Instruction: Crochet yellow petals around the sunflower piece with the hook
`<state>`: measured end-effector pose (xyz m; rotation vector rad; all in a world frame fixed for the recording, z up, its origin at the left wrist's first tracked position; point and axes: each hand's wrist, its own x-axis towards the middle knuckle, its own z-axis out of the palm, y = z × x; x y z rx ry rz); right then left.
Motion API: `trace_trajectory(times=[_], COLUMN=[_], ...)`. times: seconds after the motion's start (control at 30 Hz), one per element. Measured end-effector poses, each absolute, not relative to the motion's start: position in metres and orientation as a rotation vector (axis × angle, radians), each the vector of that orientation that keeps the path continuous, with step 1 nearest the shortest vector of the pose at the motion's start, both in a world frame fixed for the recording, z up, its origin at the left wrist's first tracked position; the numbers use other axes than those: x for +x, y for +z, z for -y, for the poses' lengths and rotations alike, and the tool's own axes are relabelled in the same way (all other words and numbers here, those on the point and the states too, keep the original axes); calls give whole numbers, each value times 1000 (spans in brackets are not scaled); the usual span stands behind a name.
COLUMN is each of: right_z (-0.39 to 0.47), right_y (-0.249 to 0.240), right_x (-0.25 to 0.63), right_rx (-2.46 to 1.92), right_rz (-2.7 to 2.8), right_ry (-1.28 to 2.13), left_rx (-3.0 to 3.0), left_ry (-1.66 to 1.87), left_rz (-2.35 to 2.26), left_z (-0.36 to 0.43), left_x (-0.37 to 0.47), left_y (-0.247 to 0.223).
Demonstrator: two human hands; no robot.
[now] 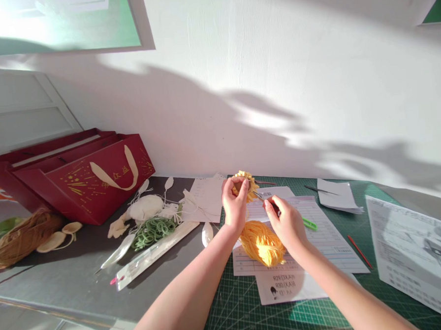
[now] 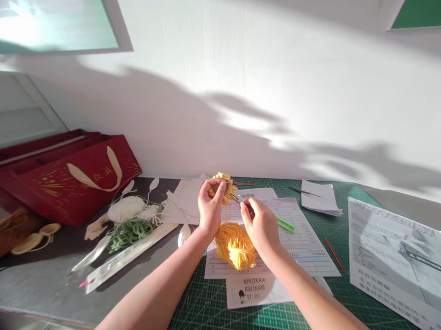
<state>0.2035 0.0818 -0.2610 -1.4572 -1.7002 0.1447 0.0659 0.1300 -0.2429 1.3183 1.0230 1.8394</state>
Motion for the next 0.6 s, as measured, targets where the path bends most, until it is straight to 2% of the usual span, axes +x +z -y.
trace_trajectory(times=[0.6], right_z=[-79], right_y=[-263], right_x=[199], right_rx=[-1510], right_rz=[1705], right_ry=[-3], left_rx=[1285], left_ry=[1796], left_rz=[-953], left_z=[-128], left_x=[67], left_y=[-242])
